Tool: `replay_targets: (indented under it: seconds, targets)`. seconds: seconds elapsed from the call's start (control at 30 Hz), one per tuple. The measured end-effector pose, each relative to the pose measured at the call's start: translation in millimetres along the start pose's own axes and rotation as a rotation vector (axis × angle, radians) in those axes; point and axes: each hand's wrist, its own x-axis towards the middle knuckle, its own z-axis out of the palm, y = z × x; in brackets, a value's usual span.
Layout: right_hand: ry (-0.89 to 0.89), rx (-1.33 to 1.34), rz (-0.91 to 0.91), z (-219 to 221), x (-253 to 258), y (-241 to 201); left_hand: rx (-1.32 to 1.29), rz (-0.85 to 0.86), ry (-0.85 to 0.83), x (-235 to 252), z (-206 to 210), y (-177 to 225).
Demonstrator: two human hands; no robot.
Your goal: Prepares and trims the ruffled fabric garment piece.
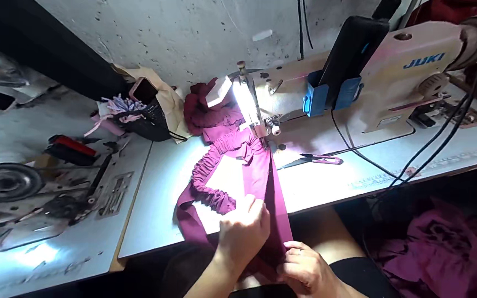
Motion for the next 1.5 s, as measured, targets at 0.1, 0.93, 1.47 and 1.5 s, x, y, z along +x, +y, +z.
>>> replay_targets:
  seconds: [0.1, 0.93, 1.47, 1.5]
  targets:
    - [0.014, -0.024, -0.003, 0, -2, -2, -0.047, 0.059, 0.013, -6, 25, 21]
    - [-0.038, -0.098, -0.017, -4, 0, -6, 0.133, -0.323, 0.145, -11, 1, -29]
    - [-0.04, -0.104, -0.026, -1, 2, -7, -0.146, 0.103, 0.069, -33, 31, -7]
    - [-0.04, -0.107, -0.028, 0, 2, -6, -0.15, 0.095, 0.063, -35, 32, -5]
